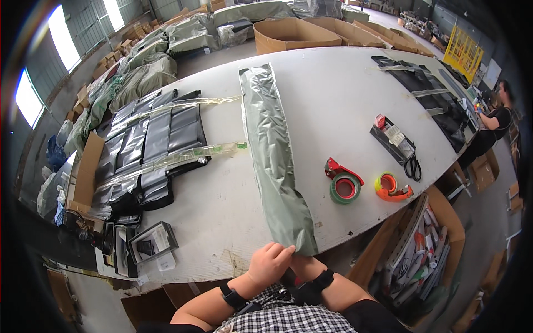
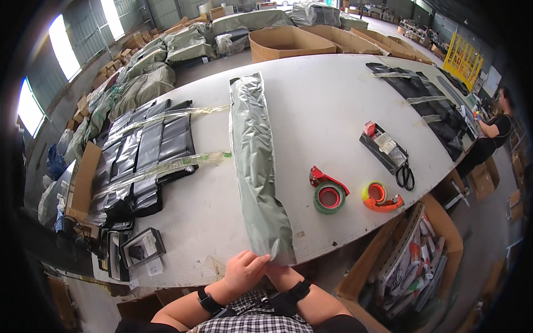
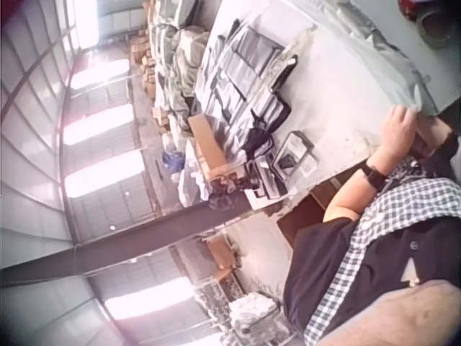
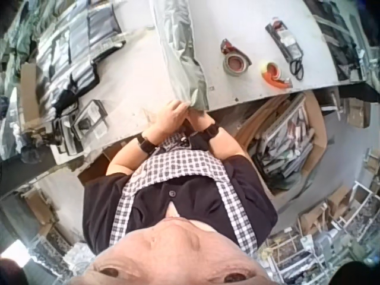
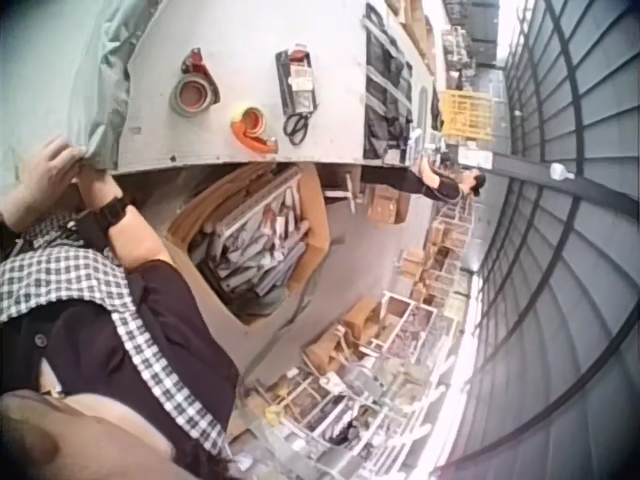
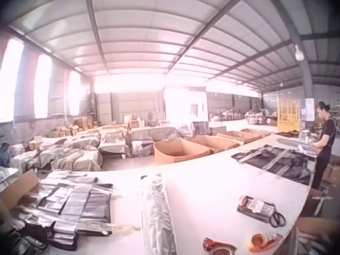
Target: Wrapping long metal rails in green protective plastic film, securing them with tape from a dispenser, and applying printed identification labels.
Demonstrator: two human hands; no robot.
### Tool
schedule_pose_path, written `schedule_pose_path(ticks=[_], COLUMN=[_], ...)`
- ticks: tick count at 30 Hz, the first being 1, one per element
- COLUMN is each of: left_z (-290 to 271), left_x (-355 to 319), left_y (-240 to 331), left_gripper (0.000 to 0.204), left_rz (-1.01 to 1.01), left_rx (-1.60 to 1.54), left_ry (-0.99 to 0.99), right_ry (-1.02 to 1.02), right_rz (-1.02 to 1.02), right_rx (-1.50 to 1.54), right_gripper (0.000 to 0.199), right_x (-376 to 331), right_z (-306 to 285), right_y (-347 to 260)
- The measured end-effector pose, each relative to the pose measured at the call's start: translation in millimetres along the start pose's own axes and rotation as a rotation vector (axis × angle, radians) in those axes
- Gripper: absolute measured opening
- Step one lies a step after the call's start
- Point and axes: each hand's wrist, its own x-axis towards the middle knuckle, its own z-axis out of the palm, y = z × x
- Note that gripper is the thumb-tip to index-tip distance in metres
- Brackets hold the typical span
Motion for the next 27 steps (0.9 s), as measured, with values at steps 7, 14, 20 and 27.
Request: schedule_pose_path(ticks=[7,14,20,27], left_z=[3.3,1.8,-14.5,-19.3], left_x=[-0.3,-3.0,-4.1,-51.2], left_y=[-4.5,-11.0,-29.3,-112.7], left_gripper=[0.027,0.028,0.030,0.038], left_rz=[0.091,0.020,0.040,-0.028], left_rx=[-0.014,-0.141,-0.329,0.166], left_ry=[-0.066,-0.106,-0.219,-0.135], right_ry=[0.178,0.238,0.160,0.166], right_rz=[0.405,0.474,0.412,0.268], right_rx=[0.493,0.518,0.564,-0.037], right_gripper=[0.023,0.022,0.022,0.014], right_x=[-1.7,15.4,21.1,-53.7], right_z=[17.1,16.9,19.3,-101.8], right_y=[32.4,41.1,28.4,28.7])
